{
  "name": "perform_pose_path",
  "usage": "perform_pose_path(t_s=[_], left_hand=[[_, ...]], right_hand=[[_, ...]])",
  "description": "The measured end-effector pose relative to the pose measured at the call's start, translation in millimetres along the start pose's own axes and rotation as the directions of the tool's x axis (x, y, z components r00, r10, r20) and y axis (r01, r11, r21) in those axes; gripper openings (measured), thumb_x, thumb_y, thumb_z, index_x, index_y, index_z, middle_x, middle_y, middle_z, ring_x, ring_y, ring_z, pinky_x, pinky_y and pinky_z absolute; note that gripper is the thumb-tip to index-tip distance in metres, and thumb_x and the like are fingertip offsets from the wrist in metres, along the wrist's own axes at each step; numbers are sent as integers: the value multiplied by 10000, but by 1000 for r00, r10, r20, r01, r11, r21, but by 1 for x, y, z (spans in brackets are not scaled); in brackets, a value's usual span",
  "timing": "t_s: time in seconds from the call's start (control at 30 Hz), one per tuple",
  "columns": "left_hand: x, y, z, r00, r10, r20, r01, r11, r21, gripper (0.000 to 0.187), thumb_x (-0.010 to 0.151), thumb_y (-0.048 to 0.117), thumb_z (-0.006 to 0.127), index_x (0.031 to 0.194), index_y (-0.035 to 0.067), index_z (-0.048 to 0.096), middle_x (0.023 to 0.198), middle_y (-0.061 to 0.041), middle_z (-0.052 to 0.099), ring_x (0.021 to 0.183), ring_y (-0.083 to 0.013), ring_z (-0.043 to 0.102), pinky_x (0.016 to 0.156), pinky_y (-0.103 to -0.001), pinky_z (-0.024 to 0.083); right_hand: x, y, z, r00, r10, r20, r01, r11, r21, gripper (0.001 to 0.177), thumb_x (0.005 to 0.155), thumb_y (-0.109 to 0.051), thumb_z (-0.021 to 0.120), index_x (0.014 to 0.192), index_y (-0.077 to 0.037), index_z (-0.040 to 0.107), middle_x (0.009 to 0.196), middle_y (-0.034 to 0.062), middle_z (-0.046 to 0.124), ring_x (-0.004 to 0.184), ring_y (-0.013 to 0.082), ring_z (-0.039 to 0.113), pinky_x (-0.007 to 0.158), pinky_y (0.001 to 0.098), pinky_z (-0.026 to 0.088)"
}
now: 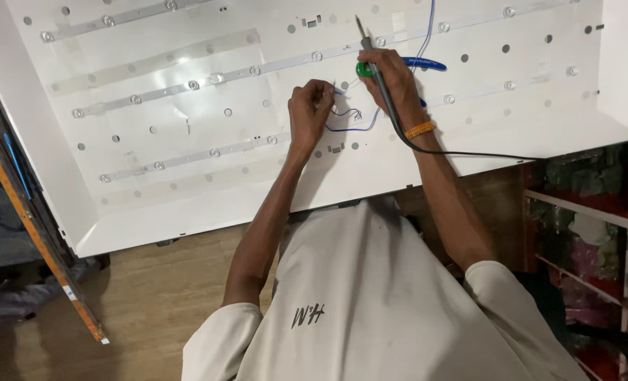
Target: The person strips the insulation from blue wires using pliers, twists the exposed strands, and solders them to a white panel with pre-installed LED strips. The person uses a soldering iron and electrical tape during the process.
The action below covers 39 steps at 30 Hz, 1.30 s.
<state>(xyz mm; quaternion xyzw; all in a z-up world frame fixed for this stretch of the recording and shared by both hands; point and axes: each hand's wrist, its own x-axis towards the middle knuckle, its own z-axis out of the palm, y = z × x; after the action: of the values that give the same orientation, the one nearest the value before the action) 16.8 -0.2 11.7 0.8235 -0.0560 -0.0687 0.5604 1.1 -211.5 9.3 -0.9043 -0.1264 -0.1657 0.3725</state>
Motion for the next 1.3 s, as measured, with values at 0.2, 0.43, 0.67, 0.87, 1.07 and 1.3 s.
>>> perform_pose_path(t_s=[0.2,0.43,0.67,0.87,1.07,1.3], left_hand=[[6,-7,1,996,10,-88,-23,990,-141,175,977,190,687,1022,21,704,853,-69,682,798,-149,597,735,-319,511],[18,5,32,980,-6,-200,-39,975,-221,177,982,175,677,1030,7,710,871,-64,688,821,-145,612,748,-317,518],[31,5,64,932,121,-342,-87,990,113,171,938,173,692,1015,26,731,870,-86,711,901,-228,556,887,-406,403],[33,5,73,934,50,-354,3,989,149,224,921,212,692,1030,22,739,879,-86,736,945,-266,538,894,-423,370],[33,11,78,912,-116,-393,84,992,-97,204,927,157,727,1046,-7,754,875,-77,762,838,-161,679,812,-338,562],[31,18,77,898,-296,-326,98,856,-508,163,943,50,680,1070,-33,741,914,-84,764,845,-132,719,795,-274,589]], right_hand=[[-34,17,-16,946,133,-297,-140,990,-4,438,989,8,798,1350,-77,566,1303,121,663,1159,262,712,965,376,632],[-49,35,-59,927,116,-357,-200,957,-208,397,977,61,788,1300,-38,580,1301,156,646,1188,327,694,1002,400,608],[-46,49,-75,949,128,-287,-192,960,-205,422,976,68,790,1328,-33,580,1327,188,606,1202,322,677,980,388,618],[-46,66,-87,962,84,-260,-135,973,-186,464,959,69,824,1336,-32,573,1321,199,580,1214,348,650,997,413,601],[-56,88,-103,982,83,-167,-111,981,-161,498,948,33,831,1353,-38,549,1373,181,573,1298,357,609,1070,429,566],[-65,106,-127,992,-55,-115,31,979,-200,475,971,-134,857,1336,-68,560,1358,186,627,1293,317,574,1068,480,449]])
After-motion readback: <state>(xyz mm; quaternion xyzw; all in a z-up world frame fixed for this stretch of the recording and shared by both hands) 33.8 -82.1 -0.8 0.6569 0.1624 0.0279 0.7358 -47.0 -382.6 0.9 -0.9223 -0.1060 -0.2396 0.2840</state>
